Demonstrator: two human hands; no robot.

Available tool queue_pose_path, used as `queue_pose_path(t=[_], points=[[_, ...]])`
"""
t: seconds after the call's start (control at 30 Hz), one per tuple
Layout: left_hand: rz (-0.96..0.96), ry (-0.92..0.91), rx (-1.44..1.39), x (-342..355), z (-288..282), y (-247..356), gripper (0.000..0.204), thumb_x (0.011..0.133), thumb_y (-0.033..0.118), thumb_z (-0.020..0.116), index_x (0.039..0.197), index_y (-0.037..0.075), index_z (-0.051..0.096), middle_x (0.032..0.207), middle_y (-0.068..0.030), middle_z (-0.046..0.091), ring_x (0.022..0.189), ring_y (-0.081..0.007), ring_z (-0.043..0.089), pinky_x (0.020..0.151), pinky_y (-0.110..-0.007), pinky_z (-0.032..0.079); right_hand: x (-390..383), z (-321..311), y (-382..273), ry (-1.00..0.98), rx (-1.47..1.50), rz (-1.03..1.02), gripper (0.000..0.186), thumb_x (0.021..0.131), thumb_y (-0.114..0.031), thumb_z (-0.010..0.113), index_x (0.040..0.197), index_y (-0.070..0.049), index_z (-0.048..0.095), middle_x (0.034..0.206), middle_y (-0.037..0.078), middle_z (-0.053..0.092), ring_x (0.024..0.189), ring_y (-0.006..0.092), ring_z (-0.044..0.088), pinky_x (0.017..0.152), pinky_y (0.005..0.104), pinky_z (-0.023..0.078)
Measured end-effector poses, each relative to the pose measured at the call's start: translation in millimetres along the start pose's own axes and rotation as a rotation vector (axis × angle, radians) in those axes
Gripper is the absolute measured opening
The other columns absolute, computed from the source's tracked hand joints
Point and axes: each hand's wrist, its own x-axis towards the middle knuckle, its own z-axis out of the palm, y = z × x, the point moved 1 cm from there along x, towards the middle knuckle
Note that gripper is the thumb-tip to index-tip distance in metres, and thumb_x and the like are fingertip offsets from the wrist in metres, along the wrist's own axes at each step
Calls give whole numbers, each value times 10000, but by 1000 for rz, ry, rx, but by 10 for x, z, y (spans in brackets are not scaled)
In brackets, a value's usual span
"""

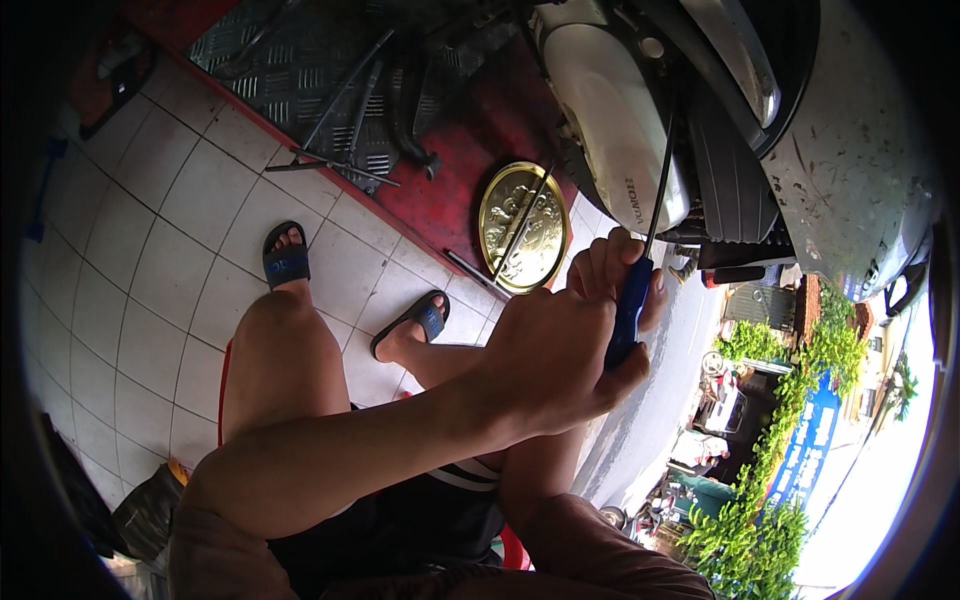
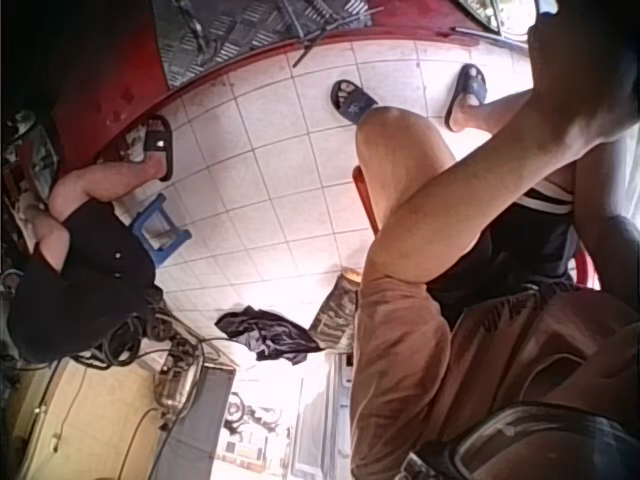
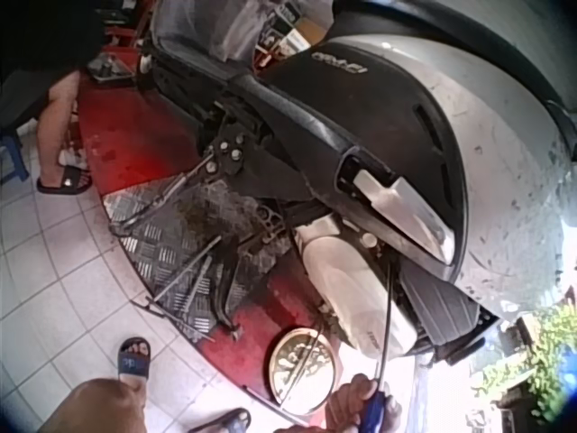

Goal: The person sits on a low stool and uses a blue screwdriver to loosen and remove a bolt from the side panel of a white scooter. They then switch to a T-handle wrench to continue working on the same bolt area, manipulating the tool with both hands.

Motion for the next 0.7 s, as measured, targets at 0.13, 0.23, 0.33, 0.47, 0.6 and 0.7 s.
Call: queue_pose_path(t=[0.13,0.23,0.33,0.47,0.6,0.7], points=[[-12,-28,-57,-6,73,-51,352,846,299,618,740,-36,606,581,-182,603,560,-353,643,602,-439,533,-1,-64,4,3,37,23,447,950,-425,568,1050,8,524,682,1,429,566,88,388,513,249,316],[-15,-28,-470,12,149,-115,381,880,321,596,739,-32,593,581,-160,588,572,-348,621,612,-436,501,3,-72,-13,59,42,55,530,929,-512,577,1067,-4,516,651,-14,408,543,85,371,486,252,286],[-10,-32,-578,25,205,-115,373,897,323,594,787,-34,602,623,-143,597,571,-327,604,601,-428,480,14,-29,-32,93,179,83,566,907,-561,593,1037,-15,514,645,-25,402,543,78,359,482,256,276],[-124,-105,-660,17,61,20,288,884,242,669,860,-32,584,644,-59,547,603,-138,542,597,-286,448,-33,146,-63,322,-24,55,589,886,-596,601,939,-12,539,655,-19,414,551,84,362,485,263,280],[-12,68,-484,-5,1,29,299,823,242,733,798,-20,590,609,-71,563,541,-149,567,531,-285,449,-125,-2,54,127,-122,-59,564,867,-545,649,849,15,590,692,51,481,609,133,447,524,284,332],[114,245,-225,-6,9,-21,316,773,250,756,733,-5,573,569,-121,579,498,-241,614,492,-328,467,-152,-72,67,167,-260,5,528,849,-501,685,864,17,591,723,80,525,635,147,495,550,291,386]])
